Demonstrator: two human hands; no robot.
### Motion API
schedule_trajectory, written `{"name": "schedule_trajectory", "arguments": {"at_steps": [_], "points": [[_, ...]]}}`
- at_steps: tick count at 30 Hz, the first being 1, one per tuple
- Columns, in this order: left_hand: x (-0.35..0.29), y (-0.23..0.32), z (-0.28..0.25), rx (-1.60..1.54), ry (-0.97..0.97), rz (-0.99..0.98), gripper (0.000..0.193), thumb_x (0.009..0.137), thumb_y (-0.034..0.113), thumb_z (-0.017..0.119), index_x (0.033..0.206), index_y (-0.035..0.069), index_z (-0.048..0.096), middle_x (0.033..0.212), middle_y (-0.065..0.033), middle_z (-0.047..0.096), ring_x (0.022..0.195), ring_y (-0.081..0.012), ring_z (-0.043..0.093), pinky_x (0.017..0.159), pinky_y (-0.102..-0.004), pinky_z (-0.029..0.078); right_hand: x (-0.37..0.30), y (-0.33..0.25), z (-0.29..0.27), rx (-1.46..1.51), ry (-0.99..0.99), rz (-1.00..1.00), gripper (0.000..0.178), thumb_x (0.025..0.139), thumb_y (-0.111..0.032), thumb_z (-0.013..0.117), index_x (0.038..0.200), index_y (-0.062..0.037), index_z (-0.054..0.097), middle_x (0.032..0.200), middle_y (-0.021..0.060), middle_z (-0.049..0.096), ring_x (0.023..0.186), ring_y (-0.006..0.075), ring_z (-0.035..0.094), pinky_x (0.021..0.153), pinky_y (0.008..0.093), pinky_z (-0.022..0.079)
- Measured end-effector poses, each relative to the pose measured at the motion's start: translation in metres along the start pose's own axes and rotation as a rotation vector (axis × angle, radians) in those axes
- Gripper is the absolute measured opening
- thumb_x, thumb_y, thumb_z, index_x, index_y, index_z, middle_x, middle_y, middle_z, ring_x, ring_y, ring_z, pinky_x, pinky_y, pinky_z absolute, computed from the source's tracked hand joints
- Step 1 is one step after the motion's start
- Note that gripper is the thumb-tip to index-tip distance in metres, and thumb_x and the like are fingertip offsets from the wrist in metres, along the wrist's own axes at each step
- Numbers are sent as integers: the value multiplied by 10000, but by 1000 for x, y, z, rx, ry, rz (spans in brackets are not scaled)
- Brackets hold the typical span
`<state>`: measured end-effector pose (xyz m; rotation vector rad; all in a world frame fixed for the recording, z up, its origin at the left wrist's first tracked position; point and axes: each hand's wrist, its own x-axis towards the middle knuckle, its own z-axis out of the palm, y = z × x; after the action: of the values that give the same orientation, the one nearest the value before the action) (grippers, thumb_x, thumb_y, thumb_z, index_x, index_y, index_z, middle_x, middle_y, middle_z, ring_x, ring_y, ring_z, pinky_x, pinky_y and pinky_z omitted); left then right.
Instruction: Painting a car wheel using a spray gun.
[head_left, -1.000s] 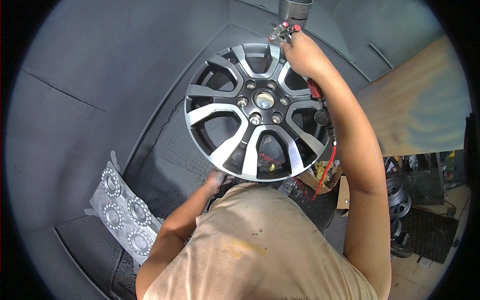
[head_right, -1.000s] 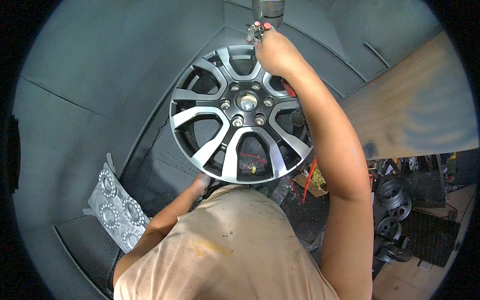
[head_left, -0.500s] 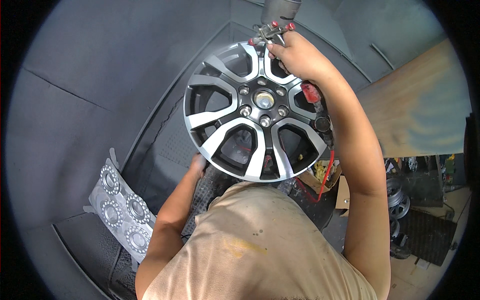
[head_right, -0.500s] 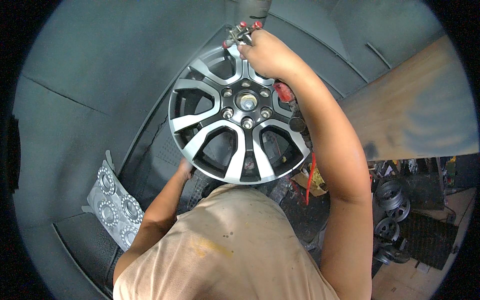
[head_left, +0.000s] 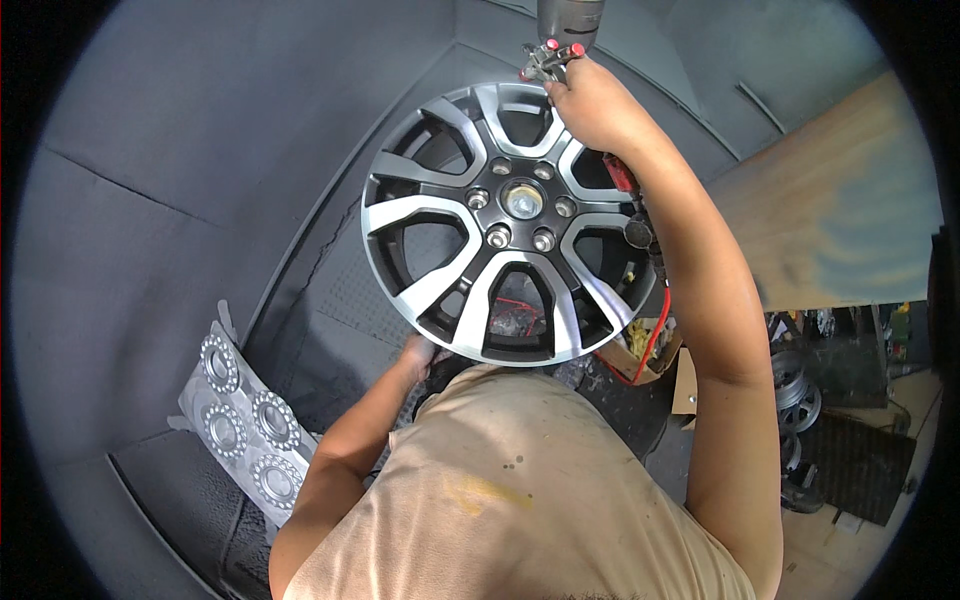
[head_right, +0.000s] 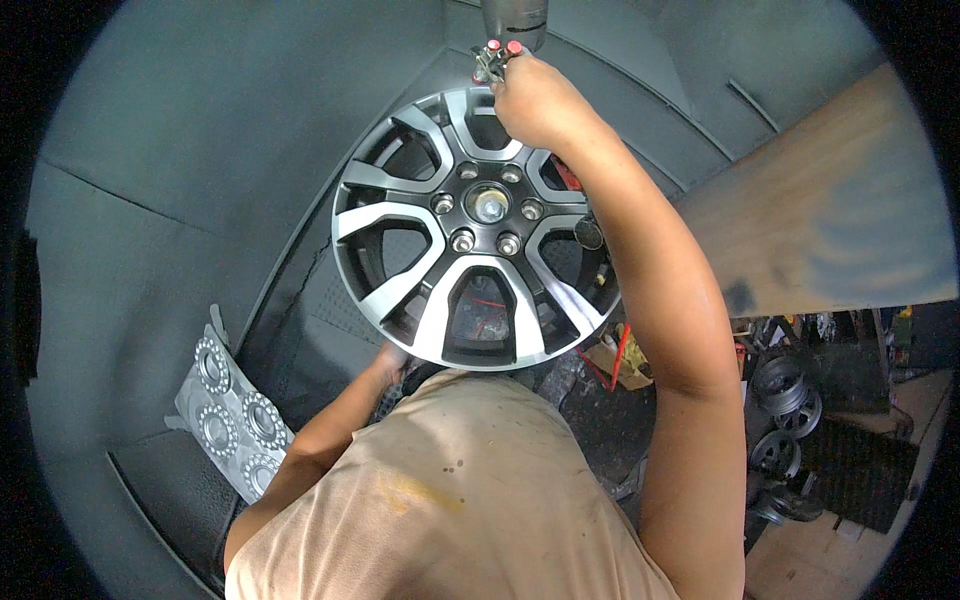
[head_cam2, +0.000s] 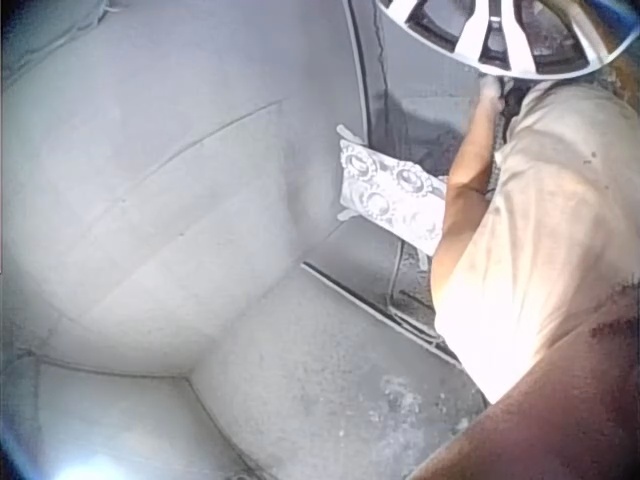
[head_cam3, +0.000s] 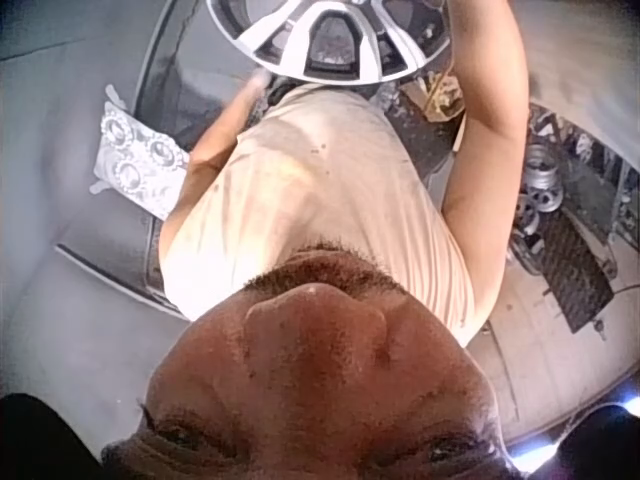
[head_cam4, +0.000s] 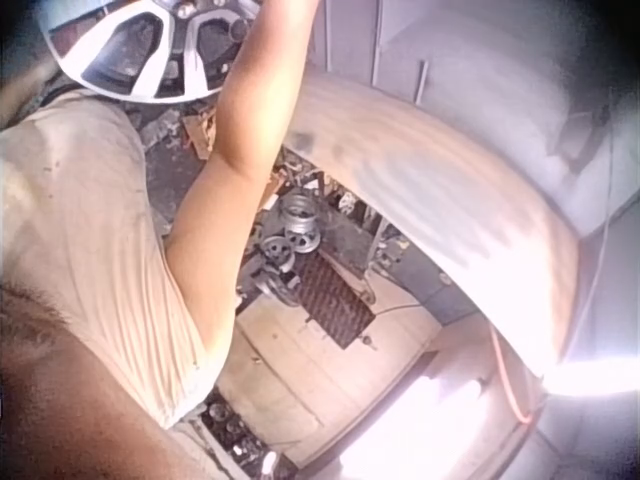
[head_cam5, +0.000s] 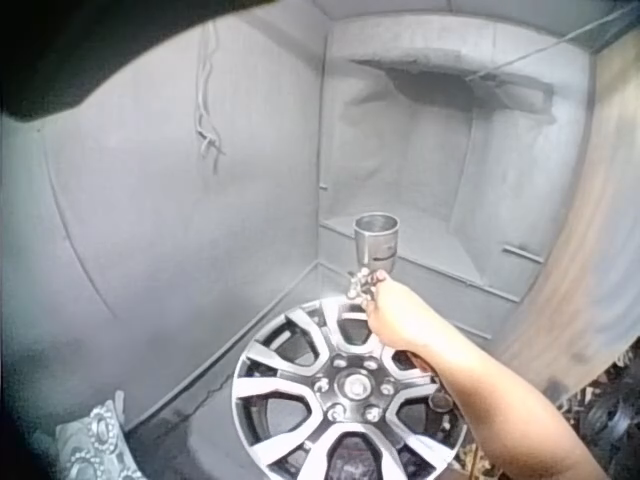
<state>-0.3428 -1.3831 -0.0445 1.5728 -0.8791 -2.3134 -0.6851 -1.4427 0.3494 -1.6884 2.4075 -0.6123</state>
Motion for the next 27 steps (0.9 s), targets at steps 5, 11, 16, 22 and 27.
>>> {"name": "schedule_trajectory", "arguments": {"at_steps": [5, 11, 16, 22, 27], "points": [[-17, 3, 19, 209, -64, 6, 277, 943, 239, 551, 1131, 50, 632, 1095, -124, 666, 994, -228, 633, 836, -382, 523, 2, 15, 4, -48, 30, 20, 307, 943, -205, 521, 971, 95, 582, 964, 290, 628, 946, 438, 605, 834, 481, 459], [-34, 9, 34, 648, -198, 127, 332, 919, 264, 579, 1169, 51, 626, 1165, -136, 647, 1058, -249, 609, 903, -385, 488, -2, 17, 6, -98, 49, 16, 281, 913, -164, 531, 963, 99, 618, 954, 300, 649, 949, 427, 631, 849, 478, 487], [-40, 10, 34, 1008, -298, 227, 383, 899, 285, 603, 1201, 51, 621, 1223, -145, 631, 1112, -266, 589, 958, -388, 459, -5, -4, 0, 137, -73, 30, 322, 913, -210, 558, 952, 104, 617, 926, 285, 659, 938, 414, 640, 844, 459, 484], [-26, 20, 15, 1298, -339, 196, 447, 865, 255, 617, 1249, 28, 588, 1231, -189, 621, 1133, -302, 587, 974, -373, 443, -7, -11, -6, -22, 37, -11, 322, 915, -205, 559, 973, 106, 620, 981, 299, 646, 955, 429, 630, 861, 465, 483], [-4, 28, -21, 753, 31, 124, 372, 930, 223, 528, 1183, -41, 594, 1118, -161, 658, 982, -268, 644, 892, -374, 494, -8, 3, -4, -65, 23, 31, 340, 941, -237, 532, 953, 98, 592, 957, 296, 627, 954, 442, 598, 842, 475, 454]]}}
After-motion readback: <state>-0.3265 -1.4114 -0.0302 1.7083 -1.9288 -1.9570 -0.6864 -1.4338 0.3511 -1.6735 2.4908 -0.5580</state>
